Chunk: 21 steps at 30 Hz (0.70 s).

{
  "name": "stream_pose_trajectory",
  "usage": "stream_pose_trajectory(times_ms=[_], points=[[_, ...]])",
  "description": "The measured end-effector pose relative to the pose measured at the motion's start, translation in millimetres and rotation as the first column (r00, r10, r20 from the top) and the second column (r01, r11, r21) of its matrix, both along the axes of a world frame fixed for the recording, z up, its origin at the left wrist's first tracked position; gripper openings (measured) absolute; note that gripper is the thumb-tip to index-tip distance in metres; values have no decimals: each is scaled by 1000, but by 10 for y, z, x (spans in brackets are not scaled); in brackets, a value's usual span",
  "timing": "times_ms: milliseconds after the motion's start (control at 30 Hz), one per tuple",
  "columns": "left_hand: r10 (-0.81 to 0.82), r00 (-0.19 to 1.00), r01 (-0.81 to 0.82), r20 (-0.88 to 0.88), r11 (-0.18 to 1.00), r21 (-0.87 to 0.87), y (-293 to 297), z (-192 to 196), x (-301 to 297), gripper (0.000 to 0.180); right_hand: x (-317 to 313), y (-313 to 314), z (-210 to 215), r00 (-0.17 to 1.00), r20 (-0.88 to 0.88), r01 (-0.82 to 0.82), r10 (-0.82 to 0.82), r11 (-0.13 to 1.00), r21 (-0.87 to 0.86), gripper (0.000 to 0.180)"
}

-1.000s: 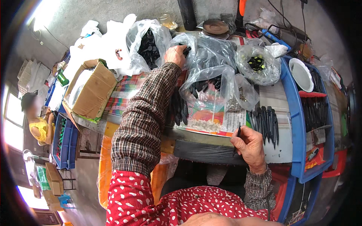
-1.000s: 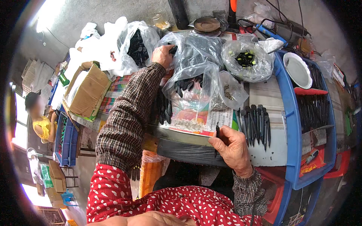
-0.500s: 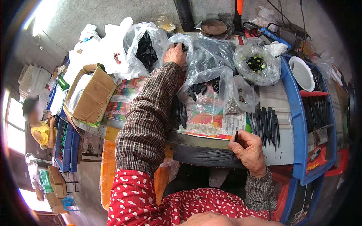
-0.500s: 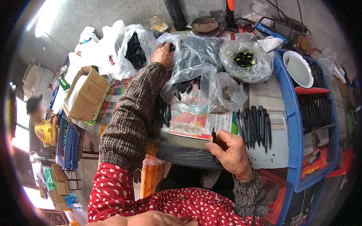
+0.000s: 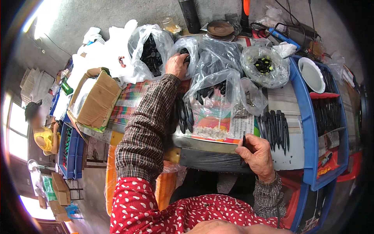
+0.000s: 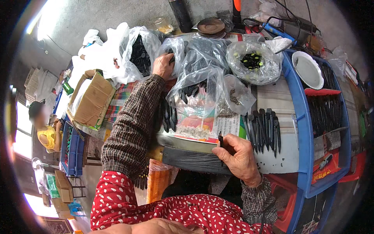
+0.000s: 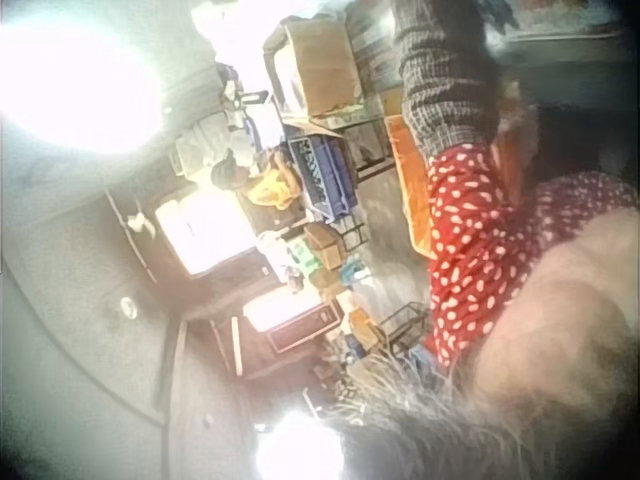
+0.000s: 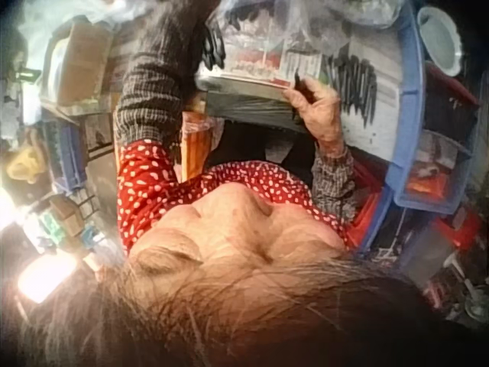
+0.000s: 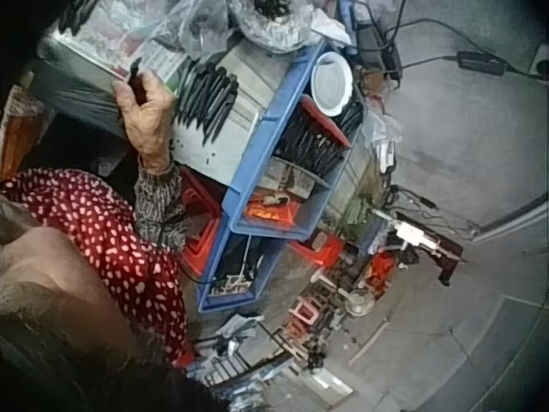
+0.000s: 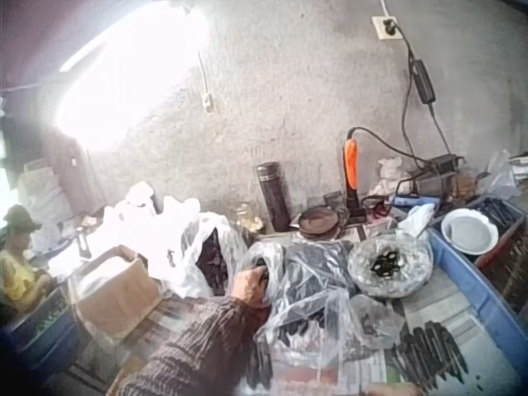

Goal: The person assembles small black plastic buckle components by hand at a factory workbench.

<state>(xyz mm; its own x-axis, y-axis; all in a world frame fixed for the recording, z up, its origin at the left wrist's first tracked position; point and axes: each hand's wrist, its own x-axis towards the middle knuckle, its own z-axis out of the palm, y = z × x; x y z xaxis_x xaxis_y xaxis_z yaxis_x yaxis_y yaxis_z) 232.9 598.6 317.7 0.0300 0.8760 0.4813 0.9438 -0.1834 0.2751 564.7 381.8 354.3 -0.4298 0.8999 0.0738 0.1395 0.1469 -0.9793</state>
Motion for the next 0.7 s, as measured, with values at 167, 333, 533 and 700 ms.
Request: stream_pose_trajectory(times_ms=[167, 333, 533, 700], points=[[-31, 999, 27, 40, 995, 94, -151, -32, -23, 24, -5, -2, 21, 1000, -14, 3, -3, 1000, -27, 29], [12, 1000, -10, -22, 995, 95, -225, -52, -81, 20, -17, 0, 37, 1000, -2, 8, -8, 999, -43, 29], [62, 974, -89, 217, 989, 118, -320, 13, -47, 14, -22, -4, 19, 1000, -11, 20, -20, 998, -53, 29], [-22, 950, -65, 311, 961, 268, -473, 203, -37, 14, -16, -24, -13, 999, -35, 35, -37, 998, -54, 27]])
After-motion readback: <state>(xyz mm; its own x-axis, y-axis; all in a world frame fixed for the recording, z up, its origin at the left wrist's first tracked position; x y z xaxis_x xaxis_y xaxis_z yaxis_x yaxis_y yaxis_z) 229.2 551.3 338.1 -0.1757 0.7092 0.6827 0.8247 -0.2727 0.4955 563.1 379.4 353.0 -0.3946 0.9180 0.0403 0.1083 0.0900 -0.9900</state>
